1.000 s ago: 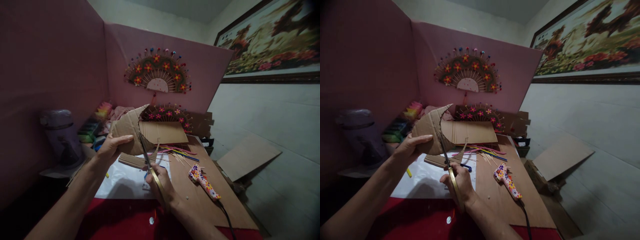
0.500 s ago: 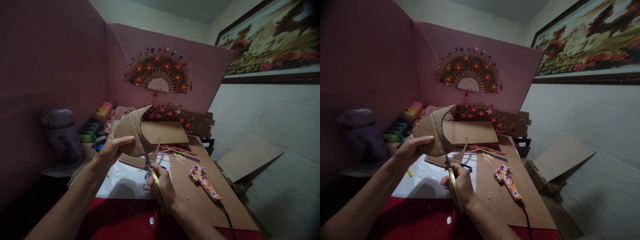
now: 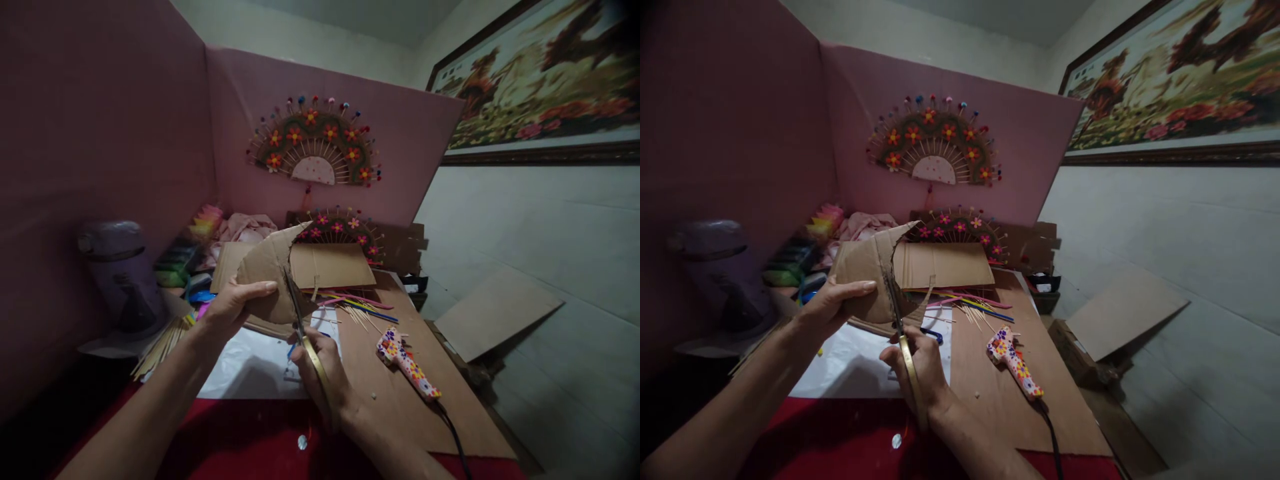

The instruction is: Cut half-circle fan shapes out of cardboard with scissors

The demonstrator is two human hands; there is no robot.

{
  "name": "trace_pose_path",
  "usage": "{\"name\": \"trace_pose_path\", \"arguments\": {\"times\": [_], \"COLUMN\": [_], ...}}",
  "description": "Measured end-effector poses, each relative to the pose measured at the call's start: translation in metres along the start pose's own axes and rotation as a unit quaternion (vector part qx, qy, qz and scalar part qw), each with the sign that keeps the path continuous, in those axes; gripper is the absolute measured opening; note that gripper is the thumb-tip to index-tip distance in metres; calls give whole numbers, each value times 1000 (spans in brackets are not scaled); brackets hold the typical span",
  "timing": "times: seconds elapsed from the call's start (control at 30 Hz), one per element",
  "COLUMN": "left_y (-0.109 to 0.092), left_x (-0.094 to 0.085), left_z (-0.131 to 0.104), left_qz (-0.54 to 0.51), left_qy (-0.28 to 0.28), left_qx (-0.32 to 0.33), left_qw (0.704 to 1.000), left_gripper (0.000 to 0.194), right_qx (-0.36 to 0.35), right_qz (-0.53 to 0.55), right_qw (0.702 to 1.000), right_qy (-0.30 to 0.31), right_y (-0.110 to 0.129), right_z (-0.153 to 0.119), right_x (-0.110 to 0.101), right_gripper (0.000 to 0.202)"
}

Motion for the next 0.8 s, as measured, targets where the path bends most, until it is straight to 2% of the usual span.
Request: {"name": "trace_pose_path", "arguments": {"times": [0.23,0.37,0.6,0.8], "left_y": [8,11,20,28], "left_x": [-3,-3,2,8], "left_z": [4,6,1,1], "left_qz": [-10,-15,-32,-33], "left_qy": [-12,-20,-35,1], "left_qx": [-27,-37,-65,-66], "left_qw": [1000,999,997,997], "left_gripper": [28,29,20,23], "right_qx": [3,28,13,17], "right_qz": [23,38,48,41], "right_qw": [1000,999,999,999], "right_qy": [-19,-23,14,3], "right_y": [-5,-10,-16,-15], "right_z": [-2,-2,2,4], "right_x": [2,0,-1,-5], "right_gripper": [42,50,62,64]}}
Point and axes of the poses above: each hand's wrist, its own z-axis towards the middle knuckle, its own x-axis out of the palm, y = z × x, the point moved 5 cm from there along z, towards the middle knuckle, and after that the axes turned 2 degrees about z, right-handed, at the moved point
